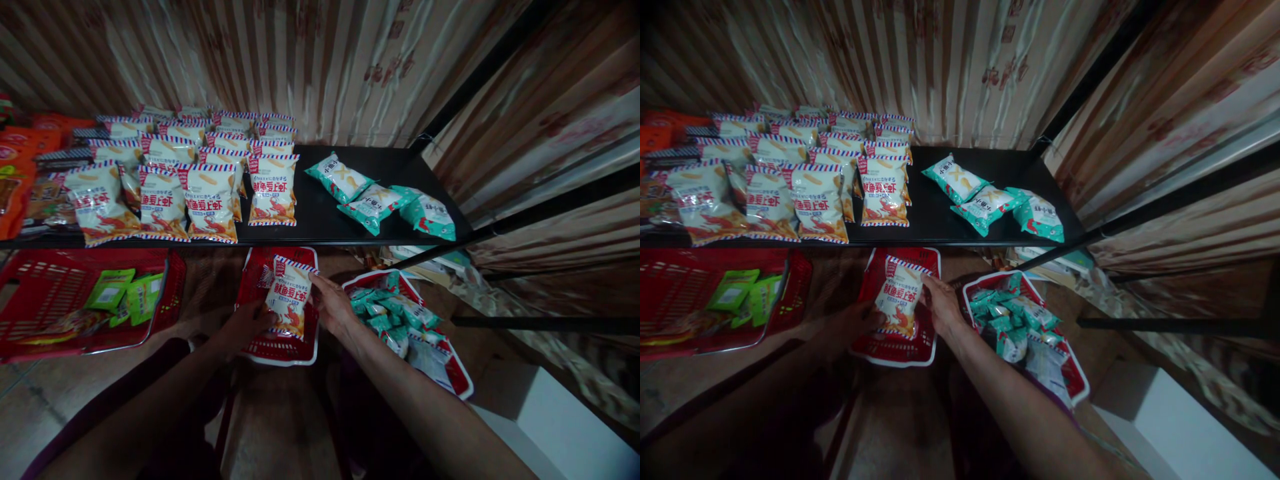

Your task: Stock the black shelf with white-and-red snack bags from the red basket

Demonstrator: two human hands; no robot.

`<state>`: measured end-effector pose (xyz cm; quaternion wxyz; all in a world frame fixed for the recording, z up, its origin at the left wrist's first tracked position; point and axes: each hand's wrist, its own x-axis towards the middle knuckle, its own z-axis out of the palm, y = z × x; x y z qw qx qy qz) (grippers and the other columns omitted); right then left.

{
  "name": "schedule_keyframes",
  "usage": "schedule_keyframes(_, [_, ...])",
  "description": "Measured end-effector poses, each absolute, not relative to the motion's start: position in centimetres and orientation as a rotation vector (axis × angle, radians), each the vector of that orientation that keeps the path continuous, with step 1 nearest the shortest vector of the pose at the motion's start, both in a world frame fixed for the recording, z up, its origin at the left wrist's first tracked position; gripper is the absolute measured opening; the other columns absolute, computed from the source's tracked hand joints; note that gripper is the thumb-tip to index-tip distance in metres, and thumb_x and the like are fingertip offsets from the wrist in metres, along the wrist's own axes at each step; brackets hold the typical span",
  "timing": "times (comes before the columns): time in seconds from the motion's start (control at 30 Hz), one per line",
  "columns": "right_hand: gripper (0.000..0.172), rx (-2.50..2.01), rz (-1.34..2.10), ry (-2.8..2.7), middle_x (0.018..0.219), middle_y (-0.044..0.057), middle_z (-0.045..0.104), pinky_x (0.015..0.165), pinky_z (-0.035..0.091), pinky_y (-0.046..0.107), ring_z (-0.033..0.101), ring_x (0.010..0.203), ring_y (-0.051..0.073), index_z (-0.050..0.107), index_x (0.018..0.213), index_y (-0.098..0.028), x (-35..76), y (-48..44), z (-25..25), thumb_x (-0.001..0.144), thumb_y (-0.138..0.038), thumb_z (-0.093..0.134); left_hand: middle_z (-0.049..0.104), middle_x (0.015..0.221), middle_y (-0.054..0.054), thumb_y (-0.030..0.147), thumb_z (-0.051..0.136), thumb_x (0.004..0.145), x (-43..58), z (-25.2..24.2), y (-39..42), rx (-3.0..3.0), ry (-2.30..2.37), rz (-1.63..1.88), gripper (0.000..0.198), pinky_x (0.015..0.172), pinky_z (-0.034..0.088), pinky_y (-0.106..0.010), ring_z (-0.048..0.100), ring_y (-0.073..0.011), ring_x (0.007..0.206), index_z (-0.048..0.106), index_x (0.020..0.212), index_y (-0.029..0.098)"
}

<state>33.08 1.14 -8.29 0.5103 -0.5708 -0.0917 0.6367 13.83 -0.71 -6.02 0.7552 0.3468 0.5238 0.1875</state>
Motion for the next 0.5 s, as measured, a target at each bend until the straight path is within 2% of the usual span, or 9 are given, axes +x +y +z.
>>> schedule_keyframes(0.1, [0.024,-1.386,1.514,-0.221,0.069,0.001,0.071,0.059,0.05,0.024,0.062,0.06,0.013,0.07,0.072,-0.019,32.9,1.1,-8.1,0.056,-0.034,0.079,0.069,0.08,-0.005,0.038,0.073,0.063,13.9,-5.6,-0.6,0.769,1.197,0.373,0.034,0.066,0.053,-0.035,0.067,-0.0225,0.069,0.061,0.084,0.015])
schedule_keyframes(0.2, [0.026,-1.371,1.482,-0.251,0.067,0.002,0.071,0.055,0.05,0.026,0.061,0.055,0.014,0.069,0.072,-0.019,32.9,1.3,-7.9,0.056,-0.036,0.079,0.068,0.075,-0.003,0.037,0.072,0.063,14.0,-5.2,-0.3,0.776,1.194,0.387,0.033,0.064,0.052,-0.033,0.066,-0.0213,0.067,0.061,0.084,0.015])
schedule_keyframes(0.4, [0.033,-1.355,1.414,-0.336,0.065,0.002,0.069,0.051,0.047,0.025,0.06,0.053,0.013,0.069,0.071,-0.017,32.7,1.3,-7.4,0.055,-0.045,0.078,0.069,0.081,-0.005,0.037,0.075,0.062,14.0,-6.1,-0.3,0.78,1.18,0.413,0.043,0.068,0.054,-0.034,0.066,-0.0216,0.074,0.06,0.096,0.014])
schedule_keyframes(0.5, [0.036,-1.371,1.379,-0.413,0.062,0.002,0.068,0.051,0.046,0.026,0.06,0.053,0.015,0.07,0.071,-0.017,32.8,1.0,-7.1,0.059,-0.05,0.074,0.069,0.083,-0.005,0.036,0.073,0.065,14.0,-7.5,-0.5,0.807,1.136,0.455,0.039,0.072,0.054,-0.037,0.067,-0.0224,0.077,0.061,0.097,0.015])
